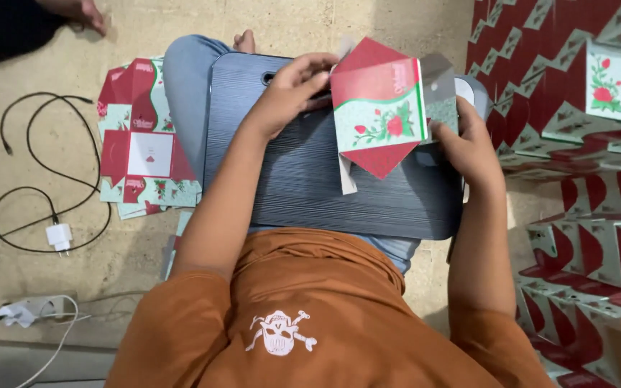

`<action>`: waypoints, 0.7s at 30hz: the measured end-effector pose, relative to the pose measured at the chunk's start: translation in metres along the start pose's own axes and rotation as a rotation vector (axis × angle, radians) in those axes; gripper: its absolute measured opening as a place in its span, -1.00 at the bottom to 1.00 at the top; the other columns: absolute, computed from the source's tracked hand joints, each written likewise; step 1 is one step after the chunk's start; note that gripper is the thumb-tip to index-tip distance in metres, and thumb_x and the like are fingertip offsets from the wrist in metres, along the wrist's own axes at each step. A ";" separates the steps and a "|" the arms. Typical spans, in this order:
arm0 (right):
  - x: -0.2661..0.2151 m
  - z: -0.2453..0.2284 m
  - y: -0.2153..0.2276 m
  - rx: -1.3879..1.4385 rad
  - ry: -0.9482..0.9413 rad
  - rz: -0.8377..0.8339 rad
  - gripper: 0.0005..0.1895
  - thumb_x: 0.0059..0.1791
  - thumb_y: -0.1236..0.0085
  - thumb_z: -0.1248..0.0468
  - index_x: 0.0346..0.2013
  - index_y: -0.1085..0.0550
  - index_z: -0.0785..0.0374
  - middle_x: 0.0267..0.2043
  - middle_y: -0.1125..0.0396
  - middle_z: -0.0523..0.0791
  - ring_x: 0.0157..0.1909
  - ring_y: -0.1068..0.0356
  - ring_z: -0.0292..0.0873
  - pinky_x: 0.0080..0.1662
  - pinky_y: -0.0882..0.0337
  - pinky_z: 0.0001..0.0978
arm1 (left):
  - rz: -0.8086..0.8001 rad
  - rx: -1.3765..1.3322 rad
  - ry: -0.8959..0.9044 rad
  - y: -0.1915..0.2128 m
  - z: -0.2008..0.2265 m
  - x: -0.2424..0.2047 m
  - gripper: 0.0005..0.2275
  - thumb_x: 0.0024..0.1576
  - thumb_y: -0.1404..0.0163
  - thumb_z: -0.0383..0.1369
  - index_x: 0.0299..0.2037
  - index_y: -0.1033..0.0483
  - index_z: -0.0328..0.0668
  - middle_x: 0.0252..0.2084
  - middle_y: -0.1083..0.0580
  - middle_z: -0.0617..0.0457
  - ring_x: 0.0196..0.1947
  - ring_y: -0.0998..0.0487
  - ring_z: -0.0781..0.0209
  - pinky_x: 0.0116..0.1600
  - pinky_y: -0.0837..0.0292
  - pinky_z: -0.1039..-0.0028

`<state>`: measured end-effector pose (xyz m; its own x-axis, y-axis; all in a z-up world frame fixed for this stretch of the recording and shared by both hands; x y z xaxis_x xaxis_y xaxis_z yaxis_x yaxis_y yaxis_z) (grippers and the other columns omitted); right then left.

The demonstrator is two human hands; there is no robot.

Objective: The person assembles a small red and white cardboard box by hand. They fold the flaps, tuck the sides into slots, and close the lid to form a finished box, then place it aside.

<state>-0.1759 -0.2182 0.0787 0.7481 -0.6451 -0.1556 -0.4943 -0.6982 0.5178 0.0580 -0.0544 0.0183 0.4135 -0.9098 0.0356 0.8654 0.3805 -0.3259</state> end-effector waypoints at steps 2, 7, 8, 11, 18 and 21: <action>0.013 -0.010 -0.007 -0.017 0.085 -0.062 -0.56 0.06 0.05 0.31 0.26 -0.32 0.19 0.19 -0.34 -0.12 0.17 -0.31 -0.25 0.10 -0.32 -0.37 | -0.002 0.061 -0.030 -0.003 0.013 0.011 -0.75 0.29 -0.02 -0.30 0.14 -0.37 0.03 0.11 -0.47 0.08 0.10 -0.53 0.31 0.13 -0.62 0.43; 0.038 -0.023 -0.015 -0.284 0.316 -0.240 -0.69 0.16 -0.07 0.25 0.12 -0.33 0.38 0.13 -0.30 0.10 0.15 -0.29 -0.10 0.00 -0.33 -0.23 | -0.018 0.171 -0.018 0.002 0.019 0.039 -0.72 0.23 -0.03 -0.07 0.00 -0.36 0.04 -0.10 -0.56 0.16 -0.11 -0.65 0.40 -0.28 -0.64 0.56; 0.036 -0.038 -0.017 -0.238 0.313 -0.255 -0.64 0.17 0.00 0.28 0.24 -0.29 0.36 0.17 -0.29 0.08 0.17 -0.31 -0.09 -0.03 -0.33 -0.22 | -0.011 0.226 0.088 0.001 0.025 0.037 -0.70 0.16 0.01 0.02 -0.07 -0.41 0.10 -0.15 -0.54 0.26 -0.14 -0.60 0.50 -0.22 -0.59 0.58; 0.036 -0.049 -0.015 -0.270 0.284 -0.192 -0.53 0.19 0.03 0.27 0.37 -0.21 0.40 0.23 -0.29 0.15 0.15 -0.35 -0.01 -0.13 -0.33 -0.13 | -0.151 0.264 -0.009 0.000 0.038 0.030 -0.67 0.22 0.00 -0.05 0.07 -0.37 0.01 0.05 -0.43 0.20 0.07 -0.44 0.41 0.09 -0.42 0.53; 0.004 -0.020 -0.004 -0.098 0.387 0.211 -0.52 0.29 0.00 0.35 0.47 -0.11 0.30 -0.03 -0.30 0.03 -0.23 -0.29 -0.22 -0.24 -0.26 -0.32 | -0.339 0.195 -0.182 -0.008 0.057 0.001 -0.67 0.37 0.00 -0.23 0.31 -0.32 0.04 0.15 -0.36 0.14 0.19 -0.34 0.31 0.26 -0.36 0.46; -0.034 -0.018 -0.006 0.113 0.444 0.406 -0.64 0.30 0.29 0.11 0.28 -0.25 0.29 0.08 -0.24 0.00 0.02 -0.31 -0.13 0.02 -0.35 -0.31 | -0.309 -0.105 -0.142 0.004 0.037 0.006 -0.67 0.32 -0.06 -0.27 0.25 -0.34 -0.03 0.13 -0.34 0.07 0.16 -0.44 0.34 0.21 -0.48 0.49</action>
<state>-0.1902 -0.1867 0.0957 0.5912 -0.6925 0.4135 -0.8043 -0.4681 0.3661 0.0748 -0.0526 0.0525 0.1787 -0.9443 0.2764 0.9250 0.0655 -0.3743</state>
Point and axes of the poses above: each hand's wrist, its own x-axis towards the middle knuckle, its own y-axis out of the back of the hand, z = x × y, the point moved 8 cm from there along x, towards the middle knuckle
